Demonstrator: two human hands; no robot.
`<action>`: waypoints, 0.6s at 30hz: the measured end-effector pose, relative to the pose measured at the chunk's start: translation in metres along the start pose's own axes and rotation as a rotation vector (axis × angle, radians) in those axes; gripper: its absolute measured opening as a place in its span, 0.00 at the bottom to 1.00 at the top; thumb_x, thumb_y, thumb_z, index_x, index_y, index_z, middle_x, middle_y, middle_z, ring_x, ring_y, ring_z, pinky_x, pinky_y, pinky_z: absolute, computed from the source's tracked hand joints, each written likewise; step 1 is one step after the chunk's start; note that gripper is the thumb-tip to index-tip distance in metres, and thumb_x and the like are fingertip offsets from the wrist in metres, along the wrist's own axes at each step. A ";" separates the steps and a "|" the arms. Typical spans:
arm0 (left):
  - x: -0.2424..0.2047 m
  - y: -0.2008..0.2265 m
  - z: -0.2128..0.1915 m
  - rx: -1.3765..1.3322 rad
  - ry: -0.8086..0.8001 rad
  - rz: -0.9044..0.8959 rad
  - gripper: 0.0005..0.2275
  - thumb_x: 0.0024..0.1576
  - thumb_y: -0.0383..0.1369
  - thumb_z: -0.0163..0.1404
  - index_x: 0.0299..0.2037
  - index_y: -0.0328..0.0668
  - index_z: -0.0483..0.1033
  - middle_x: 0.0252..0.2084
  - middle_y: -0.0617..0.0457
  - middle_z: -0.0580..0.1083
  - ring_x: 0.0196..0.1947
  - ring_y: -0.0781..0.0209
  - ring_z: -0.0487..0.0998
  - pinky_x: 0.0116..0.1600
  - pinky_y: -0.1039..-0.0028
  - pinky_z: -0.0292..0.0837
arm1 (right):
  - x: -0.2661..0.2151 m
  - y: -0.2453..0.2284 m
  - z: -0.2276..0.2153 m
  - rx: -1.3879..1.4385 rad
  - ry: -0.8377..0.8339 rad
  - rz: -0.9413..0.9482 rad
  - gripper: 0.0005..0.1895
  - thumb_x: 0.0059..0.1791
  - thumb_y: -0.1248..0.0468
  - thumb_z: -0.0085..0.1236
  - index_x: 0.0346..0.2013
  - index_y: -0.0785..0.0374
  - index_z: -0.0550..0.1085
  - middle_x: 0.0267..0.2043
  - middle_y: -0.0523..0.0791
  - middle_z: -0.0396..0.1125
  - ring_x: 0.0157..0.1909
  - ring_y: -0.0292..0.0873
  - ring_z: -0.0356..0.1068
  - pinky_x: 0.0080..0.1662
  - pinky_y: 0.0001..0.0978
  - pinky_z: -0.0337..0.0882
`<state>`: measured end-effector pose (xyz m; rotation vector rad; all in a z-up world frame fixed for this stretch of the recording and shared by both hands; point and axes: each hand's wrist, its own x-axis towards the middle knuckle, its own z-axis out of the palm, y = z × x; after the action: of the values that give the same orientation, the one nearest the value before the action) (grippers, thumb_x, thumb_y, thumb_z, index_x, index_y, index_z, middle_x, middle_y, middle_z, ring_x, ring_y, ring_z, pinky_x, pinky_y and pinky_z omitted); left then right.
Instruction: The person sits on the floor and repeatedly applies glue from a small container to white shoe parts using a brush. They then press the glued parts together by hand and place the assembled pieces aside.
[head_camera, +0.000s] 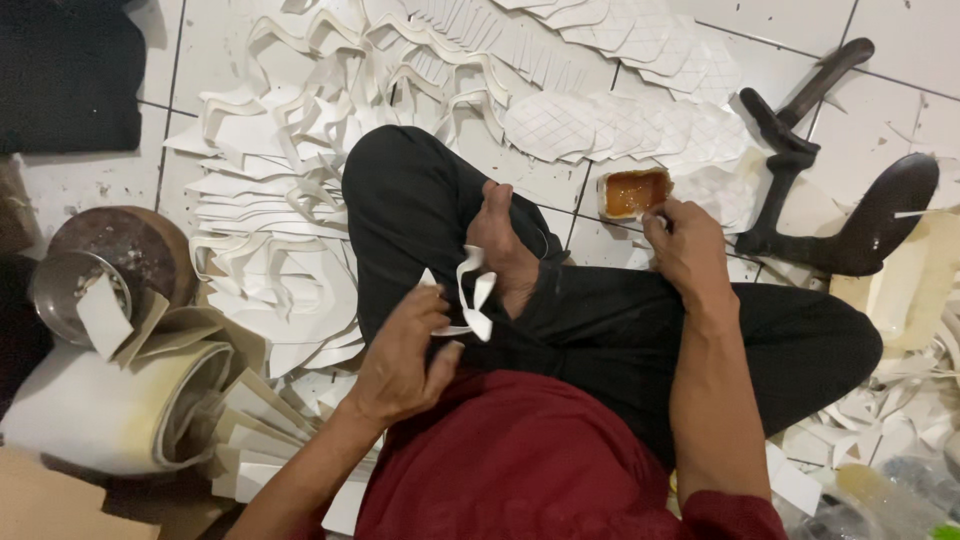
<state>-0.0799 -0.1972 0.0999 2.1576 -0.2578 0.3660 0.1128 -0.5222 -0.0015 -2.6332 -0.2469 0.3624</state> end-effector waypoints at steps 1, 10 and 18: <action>0.000 -0.001 -0.002 0.000 0.000 0.001 0.11 0.53 0.31 0.47 0.38 0.28 0.66 0.40 0.38 0.68 0.49 0.36 0.70 0.57 0.51 0.62 | 0.001 0.000 0.000 0.000 0.001 0.000 0.13 0.49 0.53 0.50 0.38 0.56 0.74 0.30 0.53 0.63 0.38 0.57 0.66 0.40 0.47 0.65; 0.000 -0.005 0.007 0.529 0.056 -0.229 0.18 0.51 0.36 0.54 0.47 0.32 0.68 0.34 0.43 0.65 0.31 0.44 0.71 0.35 0.61 0.67 | 0.003 -0.004 0.004 -0.113 0.085 0.007 0.11 0.48 0.57 0.51 0.39 0.59 0.74 0.30 0.54 0.64 0.39 0.60 0.67 0.41 0.50 0.66; -0.004 -0.004 0.010 0.285 0.042 -0.148 0.06 0.56 0.24 0.45 0.42 0.37 0.72 0.40 0.49 0.73 0.39 0.53 0.72 0.47 0.66 0.65 | -0.005 -0.048 -0.028 0.092 -0.169 0.201 0.10 0.46 0.59 0.43 0.28 0.60 0.70 0.32 0.50 0.65 0.37 0.52 0.63 0.38 0.44 0.60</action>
<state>-0.0810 -0.2031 0.0898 2.4282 -0.0213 0.3808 0.1110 -0.4932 0.0463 -2.5444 -0.0178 0.6499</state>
